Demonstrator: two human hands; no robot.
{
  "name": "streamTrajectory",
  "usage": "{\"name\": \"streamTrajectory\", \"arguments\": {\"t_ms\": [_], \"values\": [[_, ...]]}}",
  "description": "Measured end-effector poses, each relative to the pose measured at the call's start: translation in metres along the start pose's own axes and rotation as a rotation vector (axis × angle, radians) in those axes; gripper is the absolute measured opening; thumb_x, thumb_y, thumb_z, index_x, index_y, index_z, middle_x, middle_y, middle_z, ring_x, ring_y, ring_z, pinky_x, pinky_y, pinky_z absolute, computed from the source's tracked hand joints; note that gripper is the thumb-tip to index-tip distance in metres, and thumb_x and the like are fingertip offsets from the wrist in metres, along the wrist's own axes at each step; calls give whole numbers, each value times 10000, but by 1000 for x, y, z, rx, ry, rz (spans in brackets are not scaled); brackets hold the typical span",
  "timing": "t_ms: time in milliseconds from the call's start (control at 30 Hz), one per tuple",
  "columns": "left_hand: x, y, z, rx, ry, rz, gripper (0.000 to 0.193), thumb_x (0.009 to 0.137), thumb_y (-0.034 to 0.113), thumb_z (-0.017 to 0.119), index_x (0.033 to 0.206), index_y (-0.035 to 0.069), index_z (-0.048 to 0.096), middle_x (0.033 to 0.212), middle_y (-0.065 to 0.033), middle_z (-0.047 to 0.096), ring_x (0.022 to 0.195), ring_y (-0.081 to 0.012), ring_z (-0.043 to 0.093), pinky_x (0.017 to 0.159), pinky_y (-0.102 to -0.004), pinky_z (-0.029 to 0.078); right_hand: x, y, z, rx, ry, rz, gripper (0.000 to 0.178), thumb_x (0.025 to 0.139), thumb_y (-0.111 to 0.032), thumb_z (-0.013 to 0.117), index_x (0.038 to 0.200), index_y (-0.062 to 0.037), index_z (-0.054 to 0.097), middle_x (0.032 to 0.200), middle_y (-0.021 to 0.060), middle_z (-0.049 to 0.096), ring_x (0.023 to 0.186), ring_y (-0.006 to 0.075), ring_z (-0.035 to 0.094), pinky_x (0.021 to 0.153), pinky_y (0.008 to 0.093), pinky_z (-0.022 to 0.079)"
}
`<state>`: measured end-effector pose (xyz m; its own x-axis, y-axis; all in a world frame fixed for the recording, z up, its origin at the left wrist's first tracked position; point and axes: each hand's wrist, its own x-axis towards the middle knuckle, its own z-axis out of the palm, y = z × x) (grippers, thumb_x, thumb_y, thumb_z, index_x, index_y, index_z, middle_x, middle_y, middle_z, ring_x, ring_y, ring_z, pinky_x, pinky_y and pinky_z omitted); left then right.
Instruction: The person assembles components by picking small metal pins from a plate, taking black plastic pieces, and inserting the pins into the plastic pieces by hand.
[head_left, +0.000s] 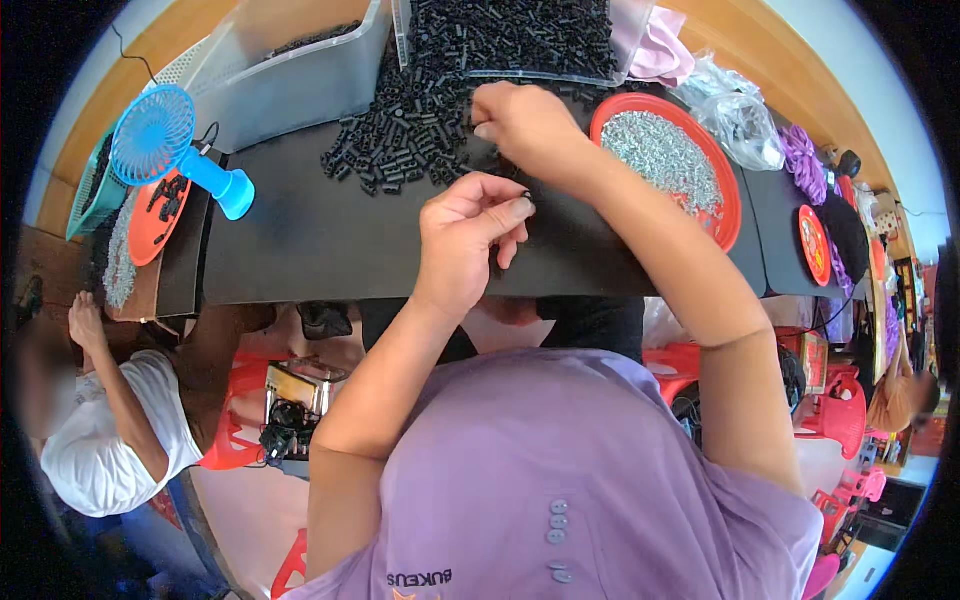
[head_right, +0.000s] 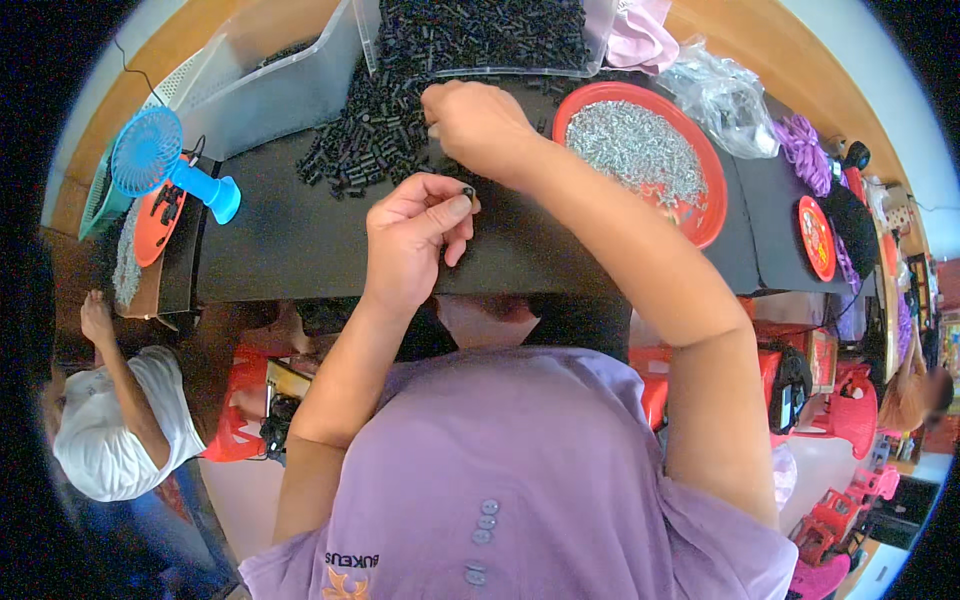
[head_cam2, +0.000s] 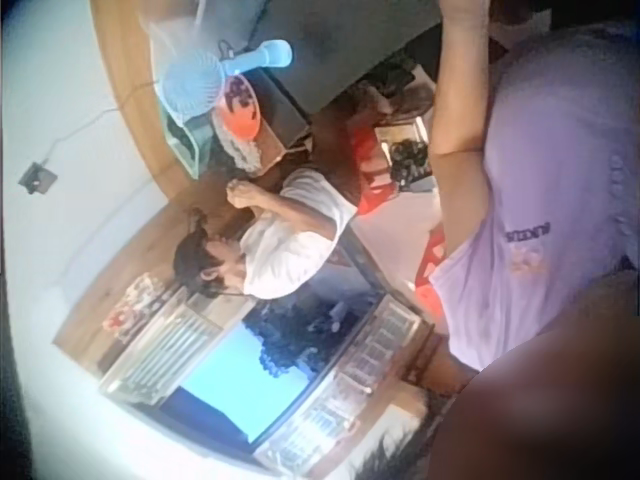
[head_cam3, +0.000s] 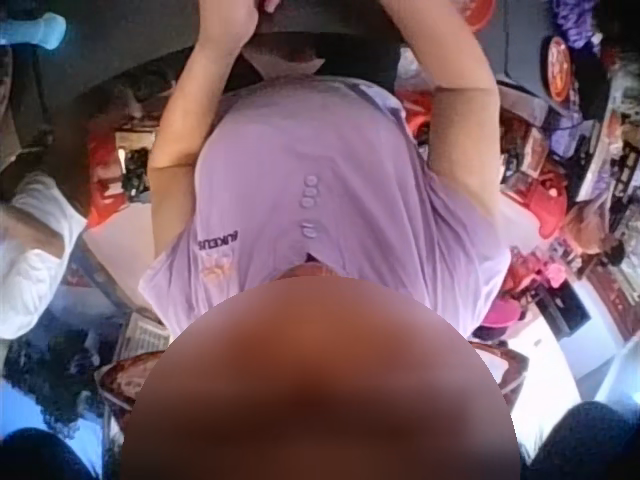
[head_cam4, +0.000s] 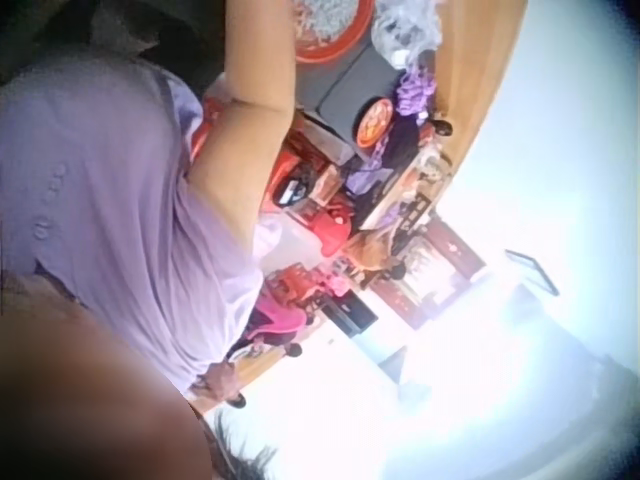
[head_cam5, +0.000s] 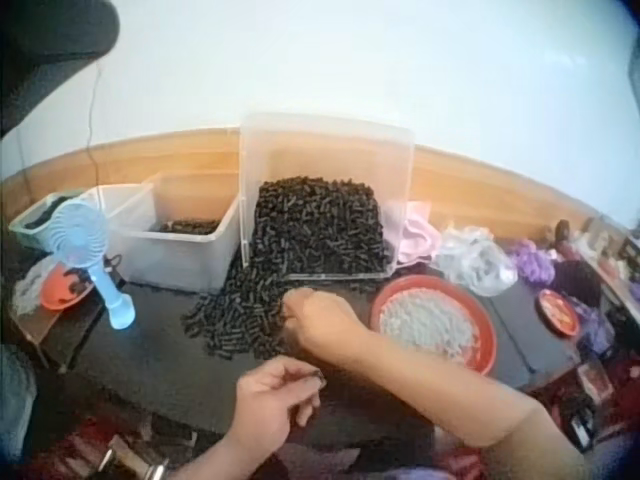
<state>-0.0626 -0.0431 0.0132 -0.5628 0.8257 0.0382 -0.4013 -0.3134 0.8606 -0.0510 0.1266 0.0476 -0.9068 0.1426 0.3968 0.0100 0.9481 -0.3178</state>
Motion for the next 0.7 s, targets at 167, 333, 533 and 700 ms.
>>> {"name": "streamTrajectory", "arguments": {"t_ms": [167, 333, 533, 700], "values": [[-1, 2, -1, -91, 15, -16, 116, 880, 30, 652, 969, -34, 615, 838, -96, 658, 622, -107, 579, 457, -209, 429, -47, -30, -26, 968, 114, 489, 120, 856, -49, 619, 963, -9, 655, 749, 8, 616, 680, 91, 580, 612, 233, 461], [-2, 6, 1, -65, 10, -10, 137, 888, 22, 635, 1009, -40, 615, 862, -100, 654, 651, -122, 589, 473, -217, 443, -74, -38, -23, 1112, 128, 584, 138, 901, -56, 606, 1012, 3, 663, 810, 28, 660, 677, 79, 578, 608, 212, 451], [-2, 4, 2, -22, 47, -10, 168, 884, 24, 640, 1036, -43, 617, 876, -100, 647, 661, -132, 590, 487, -230, 453, -79, -31, -22, 1222, 220, 587, 116, 898, -65, 622, 985, -7, 672, 779, 21, 655, 675, 73, 575, 616, 200, 443], [-1, 1, 3, 31, 58, 18, 164, 880, 28, 649, 1025, -42, 618, 861, -91, 640, 658, -129, 584, 490, -230, 450, -84, -36, -21, 1216, 225, 538, 121, 895, -54, 618, 991, -5, 675, 767, 12, 645, 673, 67, 569, 607, 198, 437]]}}
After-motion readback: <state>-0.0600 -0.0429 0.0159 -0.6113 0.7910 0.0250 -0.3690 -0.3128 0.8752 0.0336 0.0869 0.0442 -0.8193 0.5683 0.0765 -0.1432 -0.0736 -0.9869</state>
